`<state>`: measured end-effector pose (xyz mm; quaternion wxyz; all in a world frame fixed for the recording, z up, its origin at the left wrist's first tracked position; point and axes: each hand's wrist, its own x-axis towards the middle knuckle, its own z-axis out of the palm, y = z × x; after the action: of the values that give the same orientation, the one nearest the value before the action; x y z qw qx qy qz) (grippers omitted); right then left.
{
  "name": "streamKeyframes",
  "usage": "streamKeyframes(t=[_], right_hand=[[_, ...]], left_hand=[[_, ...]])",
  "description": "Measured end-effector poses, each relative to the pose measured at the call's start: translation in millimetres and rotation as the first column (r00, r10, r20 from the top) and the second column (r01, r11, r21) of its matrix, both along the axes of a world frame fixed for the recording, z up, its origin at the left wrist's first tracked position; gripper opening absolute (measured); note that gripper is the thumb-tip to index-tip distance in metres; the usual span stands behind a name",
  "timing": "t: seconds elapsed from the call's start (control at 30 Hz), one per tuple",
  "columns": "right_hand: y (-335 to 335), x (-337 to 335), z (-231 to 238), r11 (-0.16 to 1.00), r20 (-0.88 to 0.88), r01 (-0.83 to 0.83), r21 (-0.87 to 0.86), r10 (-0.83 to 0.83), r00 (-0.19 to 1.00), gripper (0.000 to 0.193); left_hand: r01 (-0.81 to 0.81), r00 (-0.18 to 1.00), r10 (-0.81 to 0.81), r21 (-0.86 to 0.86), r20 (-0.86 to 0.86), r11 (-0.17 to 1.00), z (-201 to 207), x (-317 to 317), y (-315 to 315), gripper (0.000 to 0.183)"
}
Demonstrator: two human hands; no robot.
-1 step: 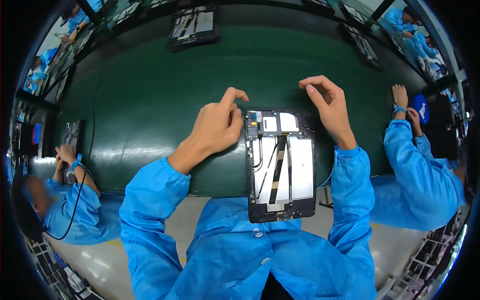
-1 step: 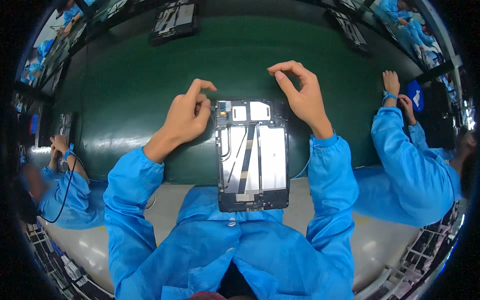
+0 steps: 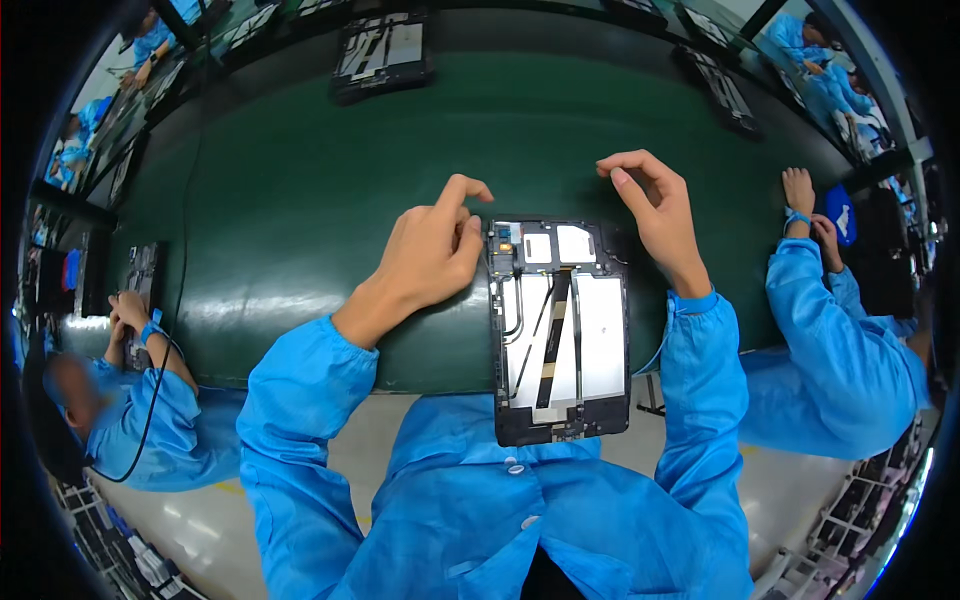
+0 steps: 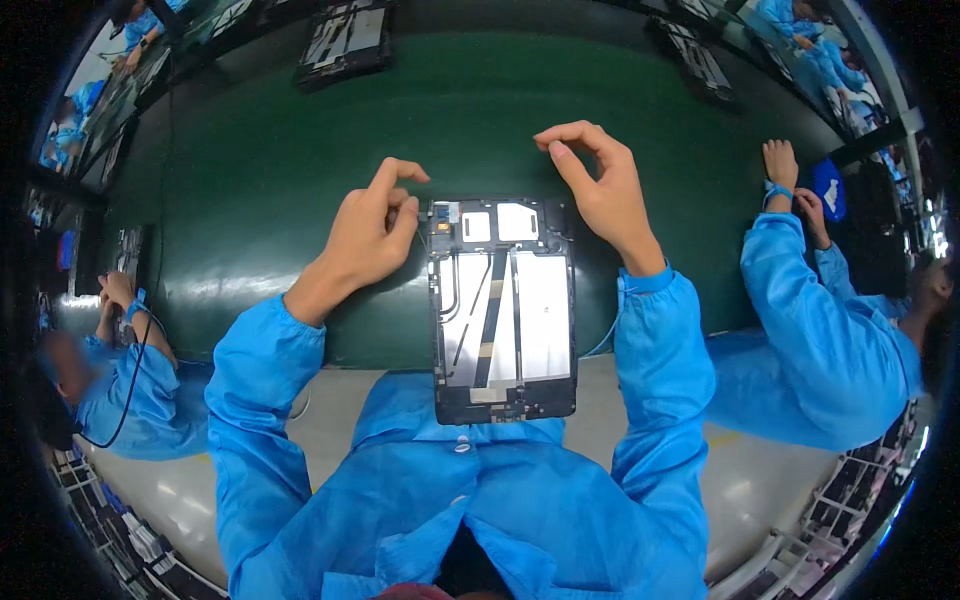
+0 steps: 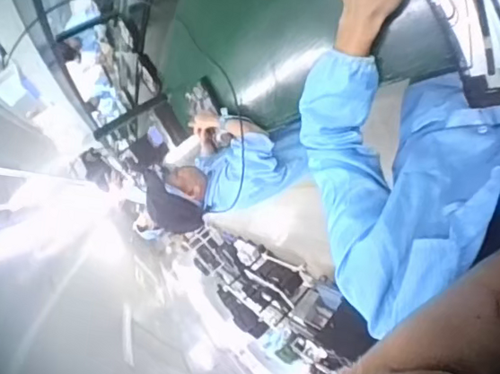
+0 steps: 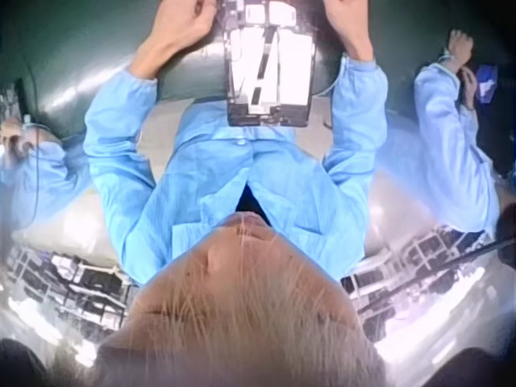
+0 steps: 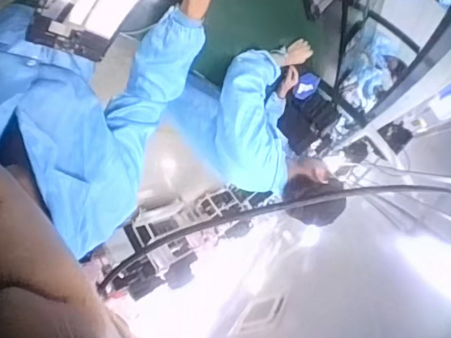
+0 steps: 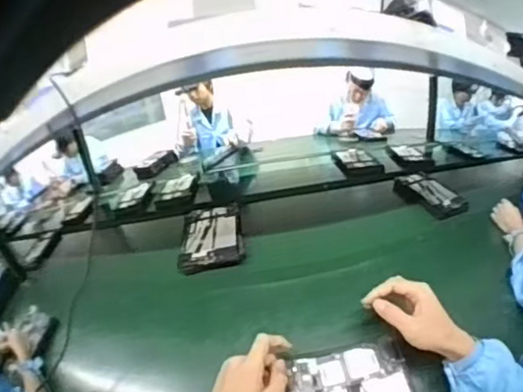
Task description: The person takes tablet casings from a conveyor belt, routes wires, attaches tape, and connects internal components by hand, then places the assembled casings back onto the conveyor belt.
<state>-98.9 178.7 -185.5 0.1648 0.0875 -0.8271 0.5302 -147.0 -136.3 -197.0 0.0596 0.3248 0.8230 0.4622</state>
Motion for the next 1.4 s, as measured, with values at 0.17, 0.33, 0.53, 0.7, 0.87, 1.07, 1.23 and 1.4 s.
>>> streamKeyframes(t=[0.17,0.33,0.53,0.7,0.87,1.07,1.23,1.4], right_hand=[[5.7,-2.2,-6.4,0.999,0.042,0.016,-0.045,-0.015,0.999,0.019],[3.4,-4.2,-9.1,0.999,0.114,0.041,-0.034,-0.037,0.993,0.019],[0.6,3.8,2.3,0.991,-0.219,0.037,0.127,-0.008,0.976,0.015],[-36.6,13.1,32.2,0.89,-0.069,-0.391,0.234,0.416,0.907,0.027],[-65.0,25.6,19.8,0.779,0.118,-0.611,0.142,0.6,0.792,0.026],[-77.8,36.8,17.7,0.746,0.15,-0.666,0.003,0.658,0.738,0.019],[-82.7,44.5,22.5,0.732,0.356,-0.634,-0.249,0.678,0.643,0.007],[-69.4,34.7,23.6,0.622,0.226,-0.775,-0.116,0.776,0.589,0.008]], left_hand=[[-0.005,0.993,0.005,-0.007,0.121,1.0,6.2,6.6,3.3,0.031],[0.019,0.979,-0.045,0.135,0.198,0.991,-1.7,4.6,0.8,0.028],[0.016,0.946,-0.105,0.279,0.308,0.96,3.0,10.7,-7.1,0.027],[-0.061,0.86,-0.266,0.604,0.437,0.794,15.9,25.3,0.7,0.03],[-0.058,0.85,-0.312,0.663,0.426,0.747,14.9,27.4,-1.9,0.029],[-0.034,0.879,-0.333,0.74,0.342,0.671,-0.5,30.3,2.9,0.019],[-0.023,0.845,-0.352,0.685,0.403,0.728,4.2,33.8,2.7,0.021],[-0.052,0.965,-0.127,0.64,0.23,0.766,-17.0,35.9,-8.0,0.019]])
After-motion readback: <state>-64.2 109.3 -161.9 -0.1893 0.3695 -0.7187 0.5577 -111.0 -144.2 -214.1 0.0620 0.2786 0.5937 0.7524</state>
